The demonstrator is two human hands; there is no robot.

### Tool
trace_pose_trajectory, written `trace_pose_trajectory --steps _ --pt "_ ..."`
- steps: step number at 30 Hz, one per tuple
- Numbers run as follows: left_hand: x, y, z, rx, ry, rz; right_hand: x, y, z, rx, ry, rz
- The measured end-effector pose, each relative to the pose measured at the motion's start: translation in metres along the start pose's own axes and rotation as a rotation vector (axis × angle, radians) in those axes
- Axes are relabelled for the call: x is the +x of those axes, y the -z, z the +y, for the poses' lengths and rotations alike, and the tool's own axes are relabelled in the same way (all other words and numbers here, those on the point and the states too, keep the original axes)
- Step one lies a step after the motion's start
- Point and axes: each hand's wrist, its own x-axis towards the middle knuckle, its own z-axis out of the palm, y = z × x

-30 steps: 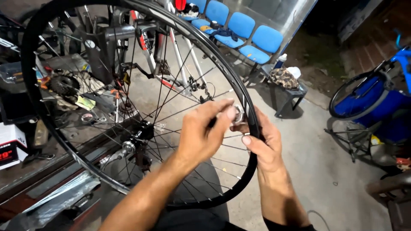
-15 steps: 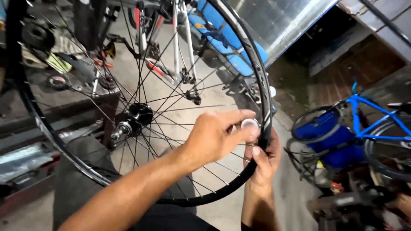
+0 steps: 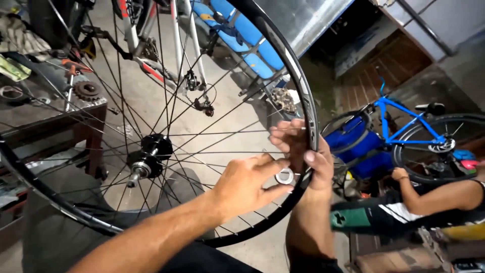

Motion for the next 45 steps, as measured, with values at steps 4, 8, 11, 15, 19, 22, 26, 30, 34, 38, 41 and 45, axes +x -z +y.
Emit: trace_pose_trajectory --steps 4,8,11,15,19,22,26,30,34,38,41,45 --pt "0.0 -0.002 -0.007 0.054 0.004 -0.014 0.0 0.013 0.01 0.019 -0.037 0.021" --pt "0.0 -0.005 -0.009 0.056 -0.007 -0.011 -0.006 0.024 0.014 0.046 -0.064 0.054" --pt "0.0 -0.006 -0.009 0.06 -0.005 -0.015 -0.006 0.029 0.017 0.063 -0.068 0.057" --pt "0.0 -0.004 -0.01 0.073 0.001 -0.033 -0.003 0.024 0.015 0.07 -0.07 0.066" --pt "0.0 -0.005 -0.011 0.074 0.001 -0.027 -0.003 0.031 0.018 0.093 -0.06 0.039" --pt "-0.001 -0.007 -0.01 0.08 -0.001 -0.019 -0.005 0.031 0.017 0.095 -0.057 0.023" --pt "-0.003 -0.01 -0.012 0.117 -0.007 -0.037 -0.002 -0.003 0.0 0.021 -0.093 -0.033" --pt "-0.005 -0.02 -0.023 0.105 0.005 -0.03 -0.002 0.045 0.021 0.076 -0.128 -0.118" --pt "-0.005 -0.025 -0.031 0.085 0.027 -0.052 -0.004 0.062 0.031 0.139 -0.116 -0.095" --pt "-0.009 -0.027 -0.03 0.08 0.013 -0.05 -0.012 0.055 0.028 0.075 -0.076 0.012" --pt "-0.012 -0.012 -0.018 0.085 -0.023 -0.073 -0.021 0.04 0.024 0.082 -0.031 0.061" --pt "-0.019 0.021 -0.004 0.106 -0.063 -0.159 -0.041 0.009 0.034 0.152 0.03 -0.015"
